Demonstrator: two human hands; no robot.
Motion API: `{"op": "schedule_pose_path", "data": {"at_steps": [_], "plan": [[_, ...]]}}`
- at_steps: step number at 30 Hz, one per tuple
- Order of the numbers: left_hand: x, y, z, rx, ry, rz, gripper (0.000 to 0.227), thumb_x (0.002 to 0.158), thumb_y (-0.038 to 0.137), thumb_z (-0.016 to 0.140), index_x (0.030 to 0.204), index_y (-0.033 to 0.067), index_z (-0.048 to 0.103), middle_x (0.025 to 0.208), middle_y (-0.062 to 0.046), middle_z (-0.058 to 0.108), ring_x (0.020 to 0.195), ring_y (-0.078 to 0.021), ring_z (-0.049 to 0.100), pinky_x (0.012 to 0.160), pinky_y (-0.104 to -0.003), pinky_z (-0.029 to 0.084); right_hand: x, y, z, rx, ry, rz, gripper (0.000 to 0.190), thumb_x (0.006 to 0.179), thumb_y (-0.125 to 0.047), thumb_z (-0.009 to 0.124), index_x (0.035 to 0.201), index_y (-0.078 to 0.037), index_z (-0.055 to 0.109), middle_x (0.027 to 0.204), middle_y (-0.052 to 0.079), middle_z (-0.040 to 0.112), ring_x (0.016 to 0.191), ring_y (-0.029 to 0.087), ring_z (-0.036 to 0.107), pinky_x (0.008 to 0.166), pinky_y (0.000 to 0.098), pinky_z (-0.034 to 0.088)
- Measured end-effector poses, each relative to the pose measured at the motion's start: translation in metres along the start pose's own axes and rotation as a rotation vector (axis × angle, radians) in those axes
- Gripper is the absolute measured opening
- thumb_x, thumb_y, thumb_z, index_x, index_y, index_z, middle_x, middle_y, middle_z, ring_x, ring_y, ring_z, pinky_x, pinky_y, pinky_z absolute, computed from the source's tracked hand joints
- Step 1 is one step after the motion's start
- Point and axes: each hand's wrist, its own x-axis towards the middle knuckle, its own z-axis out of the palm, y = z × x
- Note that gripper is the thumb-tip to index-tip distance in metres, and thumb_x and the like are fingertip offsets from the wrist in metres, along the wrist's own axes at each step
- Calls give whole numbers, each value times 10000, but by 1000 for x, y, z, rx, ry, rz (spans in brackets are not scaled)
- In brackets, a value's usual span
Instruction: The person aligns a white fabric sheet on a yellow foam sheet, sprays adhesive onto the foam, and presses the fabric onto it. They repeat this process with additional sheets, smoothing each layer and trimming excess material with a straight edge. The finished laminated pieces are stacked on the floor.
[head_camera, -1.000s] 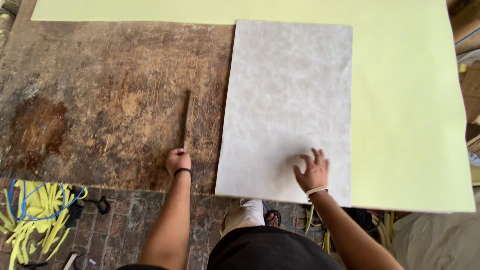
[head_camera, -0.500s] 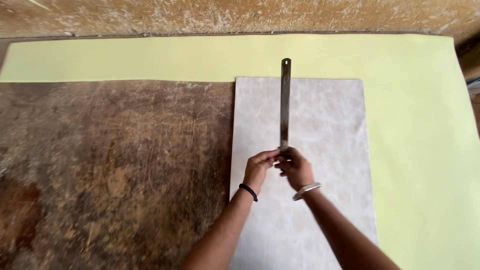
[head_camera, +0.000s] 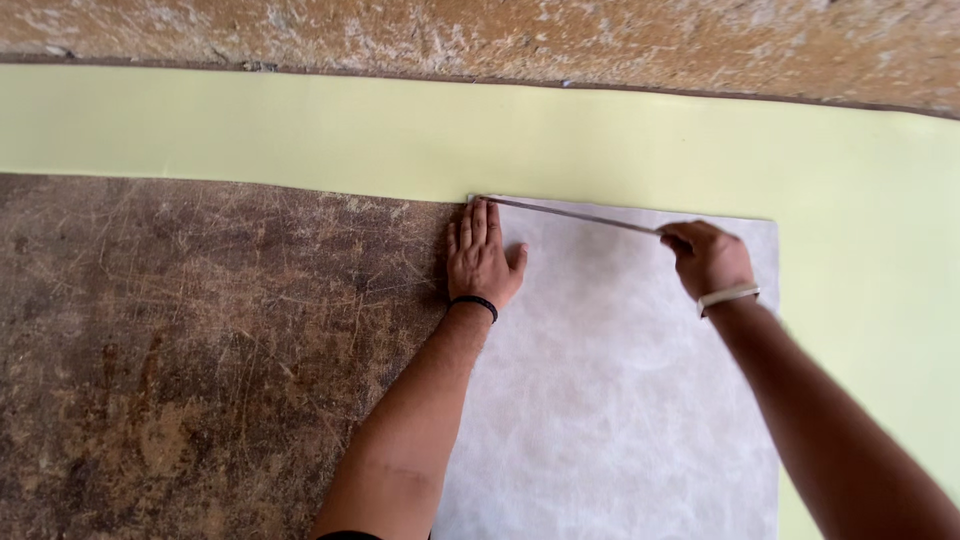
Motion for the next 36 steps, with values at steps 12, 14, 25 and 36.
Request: {"op": "schedule_pose_path", "data": {"at_steps": [12, 14, 25, 36], "plan": [[-2, 4, -8, -18, 12, -43, 893, 978, 579, 456, 1611, 40, 130, 1701, -151, 109, 1560, -294, 140, 1267, -483, 99, 74, 2, 37, -191, -79, -161, 127, 983, -178, 712, 1077, -202, 795, 987, -10, 754, 871, 229, 711, 723, 378, 585], [-1, 3, -8, -5, 12, -42, 897, 974, 580, 457, 1609, 38, 128, 1701, -152, 106, 1561, -292, 137, 1267, -480, 98, 80, -4, 45, -183, -78, -208, 145, 978, -184, 702, 1089, -214, 791, 990, -13, 750, 895, 227, 713, 737, 379, 588], [3, 1, 0, 38, 3, -46, 904, 976, 602, 436, 1619, 58, 108, 1702, -151, 102, 1557, -294, 139, 1257, -487, 90, 85, 16, 32, -388, -253, -204, 288, 1022, -144, 558, 1187, -270, 757, 1102, -40, 766, 961, 189, 730, 768, 359, 613], [4, 3, 3, 78, -22, -73, 915, 977, 620, 431, 1629, 87, 73, 1706, -145, 77, 1563, -290, 116, 1254, -497, 85, 41, 145, -36, -535, -294, -78, 244, 1010, -199, 595, 1160, -301, 758, 1059, -79, 771, 908, 179, 738, 719, 371, 612]]}}
